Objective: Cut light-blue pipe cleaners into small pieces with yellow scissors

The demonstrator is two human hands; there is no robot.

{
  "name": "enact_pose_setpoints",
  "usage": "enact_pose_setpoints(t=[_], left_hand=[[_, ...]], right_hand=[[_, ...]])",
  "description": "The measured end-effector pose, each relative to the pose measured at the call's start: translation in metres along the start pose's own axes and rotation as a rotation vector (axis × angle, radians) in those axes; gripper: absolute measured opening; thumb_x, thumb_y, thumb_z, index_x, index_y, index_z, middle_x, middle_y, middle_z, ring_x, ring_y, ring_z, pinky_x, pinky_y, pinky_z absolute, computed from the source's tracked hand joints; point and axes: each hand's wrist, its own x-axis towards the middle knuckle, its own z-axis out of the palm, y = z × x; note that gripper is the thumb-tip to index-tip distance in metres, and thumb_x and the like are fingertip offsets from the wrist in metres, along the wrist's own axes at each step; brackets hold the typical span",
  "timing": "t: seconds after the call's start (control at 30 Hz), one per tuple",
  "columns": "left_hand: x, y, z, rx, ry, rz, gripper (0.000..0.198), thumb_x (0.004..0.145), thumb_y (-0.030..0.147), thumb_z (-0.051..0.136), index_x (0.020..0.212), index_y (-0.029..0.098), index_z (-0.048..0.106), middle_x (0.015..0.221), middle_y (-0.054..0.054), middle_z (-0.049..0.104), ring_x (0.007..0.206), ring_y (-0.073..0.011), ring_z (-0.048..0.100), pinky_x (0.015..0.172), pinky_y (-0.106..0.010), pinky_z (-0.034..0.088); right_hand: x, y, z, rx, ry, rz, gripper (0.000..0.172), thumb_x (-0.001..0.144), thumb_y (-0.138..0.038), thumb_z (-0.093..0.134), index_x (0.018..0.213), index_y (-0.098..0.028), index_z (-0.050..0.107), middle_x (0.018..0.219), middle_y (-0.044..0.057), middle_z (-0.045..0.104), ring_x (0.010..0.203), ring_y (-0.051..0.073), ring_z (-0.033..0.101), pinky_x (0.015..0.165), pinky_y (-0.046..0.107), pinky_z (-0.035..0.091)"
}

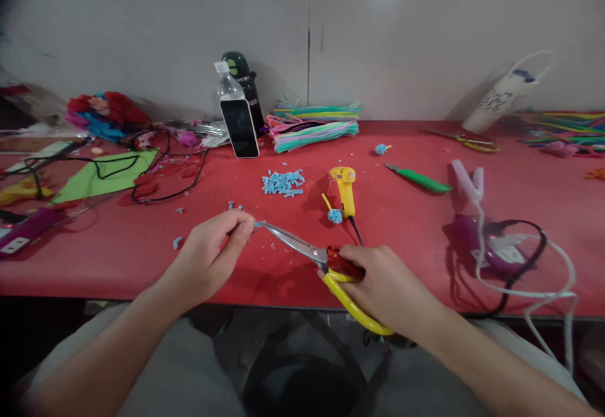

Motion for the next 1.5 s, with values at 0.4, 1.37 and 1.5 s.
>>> enact_pose_setpoints(t=[0.4,1.37,1.5], left_hand=[[0.000,0.000,0.001,-0.004,0.006,-0.009,0.020,0.101,0.024,0.039,0.083,0.019,0.048,0.071,0.002,0.048,0.064,-0.0109,0.045,0.063,-0.026,0.037],[0.001,0.002,0.001,-0.009,0.008,-0.016,0.024,0.101,0.024,0.039,0.078,0.018,0.043,0.068,0.004,0.044,0.062,-0.0095,0.041,0.061,-0.025,0.034],[0.001,0.002,0.001,-0.006,-0.003,-0.018,0.025,0.101,0.024,0.039,0.077,0.019,0.042,0.067,0.004,0.043,0.061,-0.0097,0.040,0.060,-0.026,0.032]], right_hand=[[-0.001,-0.002,-0.007,0.046,0.000,-0.002,0.042,0.084,-0.052,0.061,0.065,-0.021,0.041,0.058,-0.006,0.031,0.057,0.011,0.023,0.046,0.021,0.023],[0.000,-0.004,-0.004,0.043,-0.016,0.019,0.044,0.082,-0.054,0.064,0.065,-0.021,0.039,0.060,-0.007,0.029,0.059,0.012,0.021,0.047,0.021,0.022],[0.000,-0.002,-0.004,0.040,-0.030,0.016,0.042,0.082,-0.054,0.064,0.066,-0.021,0.044,0.060,-0.006,0.031,0.059,0.012,0.022,0.047,0.022,0.023]])
